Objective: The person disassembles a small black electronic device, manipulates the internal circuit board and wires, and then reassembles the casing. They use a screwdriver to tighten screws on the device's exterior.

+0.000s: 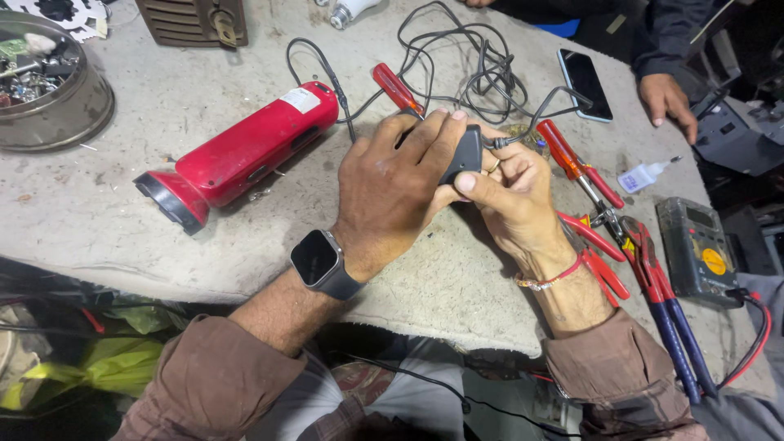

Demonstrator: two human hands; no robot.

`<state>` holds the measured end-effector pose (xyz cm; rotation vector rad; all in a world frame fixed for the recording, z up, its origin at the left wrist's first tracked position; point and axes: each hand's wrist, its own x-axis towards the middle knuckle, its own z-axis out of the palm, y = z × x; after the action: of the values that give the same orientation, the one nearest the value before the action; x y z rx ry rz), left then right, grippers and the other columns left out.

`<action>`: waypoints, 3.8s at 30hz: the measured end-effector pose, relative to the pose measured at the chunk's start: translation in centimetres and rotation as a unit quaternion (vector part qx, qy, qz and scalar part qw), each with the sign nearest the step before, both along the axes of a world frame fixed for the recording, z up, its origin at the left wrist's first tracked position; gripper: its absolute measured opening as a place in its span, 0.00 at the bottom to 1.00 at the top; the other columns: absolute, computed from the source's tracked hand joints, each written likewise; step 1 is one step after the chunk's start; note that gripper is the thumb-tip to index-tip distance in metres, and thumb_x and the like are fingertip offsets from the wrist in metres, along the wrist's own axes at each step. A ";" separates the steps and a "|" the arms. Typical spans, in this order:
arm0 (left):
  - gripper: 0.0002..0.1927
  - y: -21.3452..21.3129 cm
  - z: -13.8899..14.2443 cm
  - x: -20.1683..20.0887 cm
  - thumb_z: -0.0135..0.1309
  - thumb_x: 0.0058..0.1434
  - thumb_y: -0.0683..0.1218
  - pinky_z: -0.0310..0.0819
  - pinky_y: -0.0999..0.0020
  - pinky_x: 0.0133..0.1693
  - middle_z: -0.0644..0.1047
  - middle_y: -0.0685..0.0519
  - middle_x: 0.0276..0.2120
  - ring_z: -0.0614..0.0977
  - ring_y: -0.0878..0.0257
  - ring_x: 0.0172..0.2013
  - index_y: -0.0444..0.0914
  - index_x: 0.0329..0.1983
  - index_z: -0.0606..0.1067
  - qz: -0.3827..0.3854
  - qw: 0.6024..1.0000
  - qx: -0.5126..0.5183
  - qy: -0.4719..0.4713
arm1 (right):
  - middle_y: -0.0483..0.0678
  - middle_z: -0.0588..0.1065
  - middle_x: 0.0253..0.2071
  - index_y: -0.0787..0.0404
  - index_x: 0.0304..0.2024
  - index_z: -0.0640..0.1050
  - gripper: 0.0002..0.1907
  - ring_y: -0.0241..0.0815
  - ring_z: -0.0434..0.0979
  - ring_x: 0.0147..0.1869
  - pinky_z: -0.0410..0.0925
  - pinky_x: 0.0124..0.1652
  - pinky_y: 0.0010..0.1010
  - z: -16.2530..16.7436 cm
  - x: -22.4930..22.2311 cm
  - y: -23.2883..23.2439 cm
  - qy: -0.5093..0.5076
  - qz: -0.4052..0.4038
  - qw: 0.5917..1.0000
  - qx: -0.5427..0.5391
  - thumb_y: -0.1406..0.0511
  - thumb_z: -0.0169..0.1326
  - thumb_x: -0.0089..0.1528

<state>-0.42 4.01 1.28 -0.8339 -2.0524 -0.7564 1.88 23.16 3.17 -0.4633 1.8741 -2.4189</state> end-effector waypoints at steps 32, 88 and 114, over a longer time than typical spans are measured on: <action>0.12 -4.0 0.5 -2.8 0.58 0.68 0.42 0.70 0.59 0.45 0.80 0.49 0.52 0.79 0.58 0.50 0.34 0.53 0.80 -0.004 0.974 -0.126 0.190 | 0.52 0.74 0.56 0.63 0.62 0.72 0.33 0.48 0.79 0.57 0.77 0.55 0.46 1.0 -0.5 2.6 -0.115 0.034 0.992 -0.030 0.70 0.67 0.55; 0.47 -1.8 -0.9 -4.3 0.69 0.36 0.75 0.73 0.46 0.41 0.80 0.44 0.31 0.83 0.43 0.35 0.33 0.41 0.72 -0.196 0.937 -0.215 -0.193 | 0.42 0.80 0.39 0.58 0.44 0.84 0.11 0.41 0.76 0.46 0.69 0.48 0.31 -0.3 1.0 1.8 0.414 -0.137 0.741 0.510 0.69 0.72 0.60; 0.46 -2.0 -1.6 -4.7 0.68 0.37 0.76 0.70 0.45 0.37 0.80 0.45 0.27 0.84 0.45 0.34 0.35 0.41 0.72 -0.160 0.938 -0.208 -0.227 | 0.49 0.79 0.35 0.65 0.41 0.83 0.08 0.45 0.76 0.43 0.69 0.43 0.34 -0.7 2.9 -1.3 0.409 -0.225 0.706 0.533 0.76 0.67 0.60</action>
<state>-5.10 2.05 -0.33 -1.3579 -2.5797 -0.7478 4.77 21.90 2.45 -1.1161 3.5741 -0.6978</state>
